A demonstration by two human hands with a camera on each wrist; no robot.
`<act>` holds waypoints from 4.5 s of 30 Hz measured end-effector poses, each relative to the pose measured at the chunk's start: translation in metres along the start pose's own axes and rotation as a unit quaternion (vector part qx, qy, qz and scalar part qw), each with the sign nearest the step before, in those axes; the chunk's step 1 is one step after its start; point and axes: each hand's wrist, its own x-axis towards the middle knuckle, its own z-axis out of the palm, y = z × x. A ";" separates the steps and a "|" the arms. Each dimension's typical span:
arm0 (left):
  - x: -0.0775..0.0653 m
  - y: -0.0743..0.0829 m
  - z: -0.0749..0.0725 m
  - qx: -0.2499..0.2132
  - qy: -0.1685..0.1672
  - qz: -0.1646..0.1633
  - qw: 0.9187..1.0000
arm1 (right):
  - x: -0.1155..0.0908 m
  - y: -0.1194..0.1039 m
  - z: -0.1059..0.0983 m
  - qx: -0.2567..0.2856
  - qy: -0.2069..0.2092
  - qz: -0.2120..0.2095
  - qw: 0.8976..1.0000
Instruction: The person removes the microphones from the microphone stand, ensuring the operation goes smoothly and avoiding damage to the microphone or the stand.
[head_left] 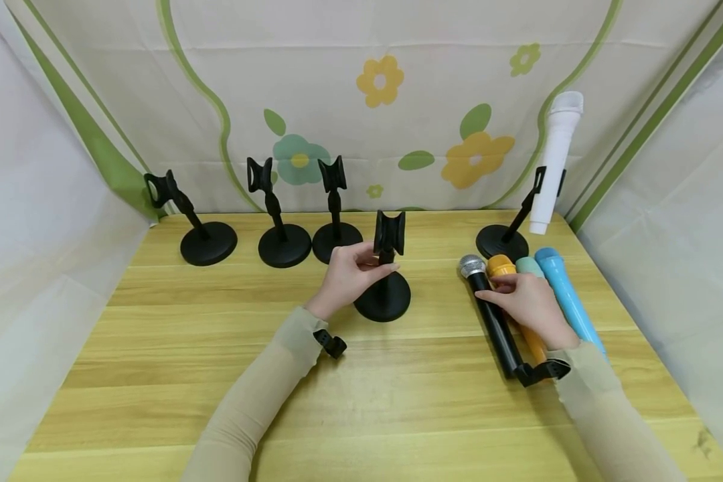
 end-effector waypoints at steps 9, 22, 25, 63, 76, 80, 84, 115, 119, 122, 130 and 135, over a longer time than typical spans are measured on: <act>0.000 0.000 0.000 0.006 0.002 -0.001 1.000 | 0.002 -0.010 -0.012 0.012 0.039 -0.027 0.999; -0.001 -0.001 0.000 -0.002 0.001 0.004 1.000 | 0.003 -0.061 -0.028 0.120 0.066 -0.043 0.990; 0.000 -0.001 0.000 -0.003 -0.001 0.005 1.000 | 0.005 -0.072 -0.026 0.152 0.066 -0.051 0.985; 0.000 -0.002 0.000 -0.029 -0.001 0.012 1.000 | 0.036 -0.162 0.024 0.342 0.048 -0.191 0.919; 0.001 -0.003 0.000 -0.025 0.001 0.008 1.000 | 0.043 -0.167 0.035 0.384 0.095 -0.228 0.890; 0.001 -0.002 -0.001 -0.025 0.000 0.001 1.000 | 0.044 -0.168 0.036 0.382 0.107 -0.239 0.886; 0.001 -0.001 -0.001 -0.028 -0.003 -0.005 1.000 | 0.045 -0.170 0.036 0.382 0.114 -0.247 0.883; 0.001 -0.001 -0.002 -0.022 -0.001 -0.003 1.000 | 0.048 -0.172 0.026 0.332 0.114 -0.251 0.902; 0.000 -0.001 -0.002 -0.018 0.003 -0.016 1.000 | 0.048 -0.173 0.026 0.335 0.112 -0.252 0.901; -0.001 -0.001 -0.002 -0.020 0.006 -0.024 0.999 | 0.048 -0.174 0.026 0.336 0.112 -0.249 0.901; -0.001 0.001 -0.001 -0.020 0.005 -0.033 0.999 | 0.047 -0.176 0.025 0.337 0.112 -0.235 0.905; 0.000 -0.001 -0.002 -0.017 -0.003 -0.027 0.999 | 0.047 -0.175 0.024 0.334 0.106 -0.238 0.906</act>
